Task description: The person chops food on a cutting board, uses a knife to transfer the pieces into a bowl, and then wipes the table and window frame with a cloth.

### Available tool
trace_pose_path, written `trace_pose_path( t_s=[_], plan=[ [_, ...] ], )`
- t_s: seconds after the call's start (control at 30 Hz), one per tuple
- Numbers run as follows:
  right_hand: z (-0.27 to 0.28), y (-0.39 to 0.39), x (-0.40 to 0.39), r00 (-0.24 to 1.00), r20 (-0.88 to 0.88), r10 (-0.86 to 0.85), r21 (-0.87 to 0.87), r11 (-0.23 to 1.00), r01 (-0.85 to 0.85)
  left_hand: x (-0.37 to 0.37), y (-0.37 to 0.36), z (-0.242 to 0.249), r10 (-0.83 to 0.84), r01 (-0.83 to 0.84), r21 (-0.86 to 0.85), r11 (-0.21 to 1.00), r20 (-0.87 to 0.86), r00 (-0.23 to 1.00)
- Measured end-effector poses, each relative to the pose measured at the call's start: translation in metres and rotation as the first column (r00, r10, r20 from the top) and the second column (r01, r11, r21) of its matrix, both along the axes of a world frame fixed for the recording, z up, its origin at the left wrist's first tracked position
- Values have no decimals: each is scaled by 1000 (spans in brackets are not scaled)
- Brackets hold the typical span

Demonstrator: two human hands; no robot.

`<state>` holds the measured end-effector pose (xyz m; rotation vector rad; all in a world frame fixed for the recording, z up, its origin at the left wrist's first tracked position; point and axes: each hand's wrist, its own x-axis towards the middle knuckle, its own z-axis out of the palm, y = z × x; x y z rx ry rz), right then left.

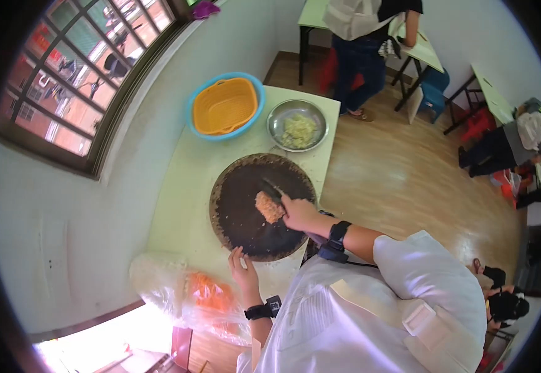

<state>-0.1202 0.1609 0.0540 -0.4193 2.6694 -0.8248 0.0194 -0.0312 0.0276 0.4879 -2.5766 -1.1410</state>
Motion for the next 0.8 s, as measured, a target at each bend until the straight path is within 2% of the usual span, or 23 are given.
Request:
trace_pose_path(
  t_s=[0.07, 0.13, 0.23, 0.33, 0.5, 0.53, 0.6, 0.67, 0.77, 0.8],
  plan=[
    [-3, 7, -14, 995, -23, -100, -18, 995, 100, 2, 0, 2, 23, -24, -30, 999, -36, 999],
    [4, 18, -27, 987, -93, -128, -20, 992, 126, 9, -2, 8, 52, -52, 44, 998, -11, 999],
    [16, 26, -35, 976, -151, -154, 115, 978, 172, 22, -8, 0, 76, -75, 29, 997, -1, 997],
    [23, 19, -25, 995, -73, -68, 190, 979, 81, 33, -10, -5, 109, -111, 35, 993, 32, 993],
    [4, -9, 8, 969, -132, 210, 157, 969, -189, 35, -12, -6, 130, -133, 68, 989, 43, 991],
    [3, -10, 7, 968, -128, 215, 154, 969, -195, 33, -12, -3, 130, -132, 71, 989, 37, 991],
    [7, -5, -5, 980, -177, 95, 199, 978, -59, 28, -13, -1, 138, -140, 72, 988, 31, 990],
    [9, 6, -20, 977, -201, 70, 207, 978, -28, 29, -16, -2, 148, -149, 72, 986, 6, 989],
    [16, 24, -36, 950, -298, 95, 137, 989, -56, 32, -17, -6, 153, -153, 63, 986, -7, 988],
    [18, 26, -39, 929, -360, 86, 36, 996, -78, 33, -17, -7, 159, -158, 61, 986, -8, 987]
  ],
)
